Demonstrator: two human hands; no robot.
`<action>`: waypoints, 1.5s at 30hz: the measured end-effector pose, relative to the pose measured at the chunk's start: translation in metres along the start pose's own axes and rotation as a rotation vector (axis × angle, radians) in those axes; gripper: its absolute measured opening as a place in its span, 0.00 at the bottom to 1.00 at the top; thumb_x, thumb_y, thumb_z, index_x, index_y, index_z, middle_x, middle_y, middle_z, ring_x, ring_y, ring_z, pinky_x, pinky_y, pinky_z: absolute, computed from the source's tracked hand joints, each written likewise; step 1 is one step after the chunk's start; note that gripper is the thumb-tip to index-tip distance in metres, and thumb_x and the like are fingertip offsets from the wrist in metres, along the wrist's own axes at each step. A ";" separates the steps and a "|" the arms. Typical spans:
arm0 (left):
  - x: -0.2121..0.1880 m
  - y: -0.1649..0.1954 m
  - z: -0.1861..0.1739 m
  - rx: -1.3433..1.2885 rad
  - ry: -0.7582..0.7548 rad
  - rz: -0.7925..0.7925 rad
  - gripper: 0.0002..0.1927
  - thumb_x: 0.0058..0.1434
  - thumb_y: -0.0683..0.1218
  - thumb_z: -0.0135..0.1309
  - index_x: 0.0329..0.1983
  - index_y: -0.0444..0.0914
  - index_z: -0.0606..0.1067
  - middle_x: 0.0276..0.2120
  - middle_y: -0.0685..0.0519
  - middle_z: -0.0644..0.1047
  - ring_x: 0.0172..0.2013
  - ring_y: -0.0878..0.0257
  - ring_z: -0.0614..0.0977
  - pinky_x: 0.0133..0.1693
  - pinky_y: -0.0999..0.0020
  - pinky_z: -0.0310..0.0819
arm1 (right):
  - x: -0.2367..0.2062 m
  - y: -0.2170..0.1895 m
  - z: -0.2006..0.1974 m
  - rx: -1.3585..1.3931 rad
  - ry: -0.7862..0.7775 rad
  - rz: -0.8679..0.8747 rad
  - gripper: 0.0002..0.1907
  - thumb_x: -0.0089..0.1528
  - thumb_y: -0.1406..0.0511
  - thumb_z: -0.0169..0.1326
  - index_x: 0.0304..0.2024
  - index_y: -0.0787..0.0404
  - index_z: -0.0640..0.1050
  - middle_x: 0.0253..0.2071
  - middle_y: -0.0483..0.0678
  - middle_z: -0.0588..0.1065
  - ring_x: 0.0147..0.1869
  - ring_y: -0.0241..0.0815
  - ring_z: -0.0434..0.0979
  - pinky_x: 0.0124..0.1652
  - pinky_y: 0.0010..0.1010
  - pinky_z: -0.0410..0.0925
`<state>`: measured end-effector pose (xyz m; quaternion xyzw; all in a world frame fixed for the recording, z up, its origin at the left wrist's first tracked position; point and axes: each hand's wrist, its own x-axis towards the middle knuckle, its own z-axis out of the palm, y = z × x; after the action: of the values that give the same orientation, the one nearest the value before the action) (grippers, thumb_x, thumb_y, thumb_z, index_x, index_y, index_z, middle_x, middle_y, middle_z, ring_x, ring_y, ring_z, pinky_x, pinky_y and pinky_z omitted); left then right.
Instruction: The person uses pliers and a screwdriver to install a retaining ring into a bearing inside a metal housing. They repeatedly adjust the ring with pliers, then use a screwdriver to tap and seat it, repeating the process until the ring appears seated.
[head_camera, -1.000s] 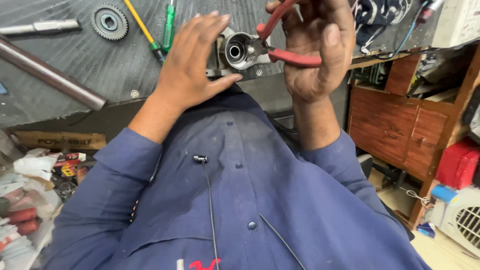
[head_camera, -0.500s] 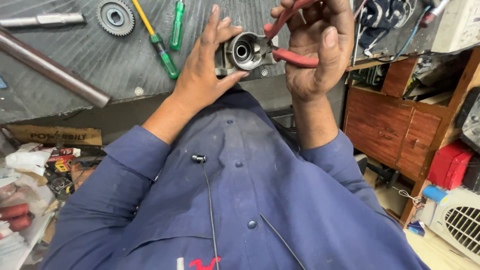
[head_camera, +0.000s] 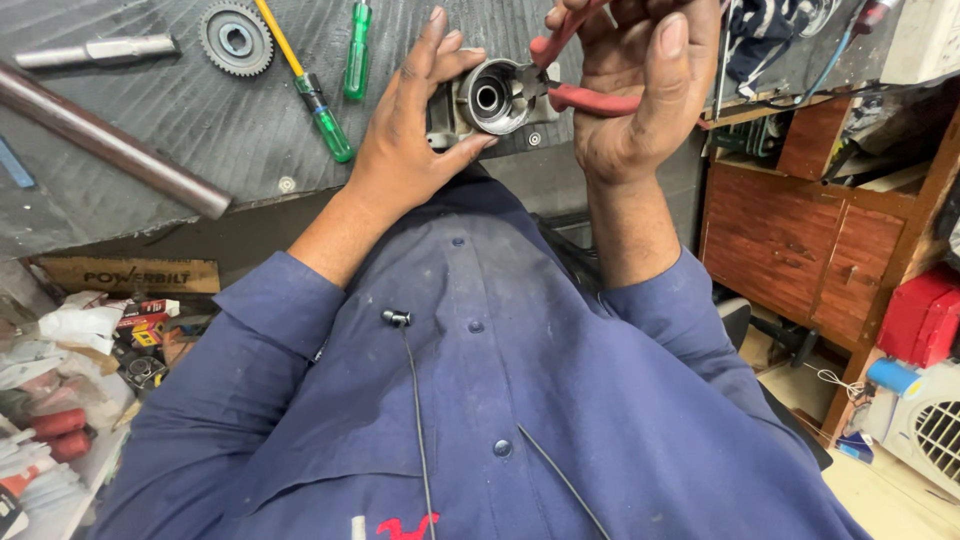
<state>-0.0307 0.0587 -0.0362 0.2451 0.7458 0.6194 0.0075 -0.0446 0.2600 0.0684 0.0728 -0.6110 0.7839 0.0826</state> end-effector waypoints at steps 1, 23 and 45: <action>0.000 0.000 0.000 -0.006 -0.002 0.002 0.60 0.59 0.43 0.76 0.80 0.39 0.43 0.66 0.48 0.76 0.74 0.49 0.69 0.74 0.56 0.60 | 0.000 0.000 0.000 -0.002 0.008 -0.003 0.21 0.75 0.52 0.46 0.58 0.63 0.67 0.47 0.54 0.73 0.49 0.47 0.77 0.47 0.42 0.76; 0.003 0.002 -0.004 -0.034 -0.019 0.009 0.53 0.61 0.43 0.74 0.79 0.42 0.51 0.66 0.50 0.75 0.69 0.51 0.74 0.73 0.56 0.66 | 0.002 -0.002 0.002 -0.065 -0.034 -0.004 0.22 0.76 0.51 0.43 0.58 0.63 0.67 0.46 0.57 0.73 0.49 0.47 0.77 0.48 0.41 0.78; 0.010 0.018 -0.012 0.386 -0.113 0.188 0.13 0.58 0.46 0.69 0.46 0.45 0.82 0.64 0.48 0.67 0.68 0.45 0.67 0.62 0.48 0.64 | -0.004 0.006 0.020 -0.024 -0.048 -0.092 0.18 0.76 0.52 0.40 0.50 0.61 0.63 0.41 0.54 0.67 0.44 0.44 0.68 0.45 0.38 0.68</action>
<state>-0.0364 0.0533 -0.0137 0.3445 0.8230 0.4482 -0.0556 -0.0417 0.2392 0.0667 0.1189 -0.6183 0.7698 0.1049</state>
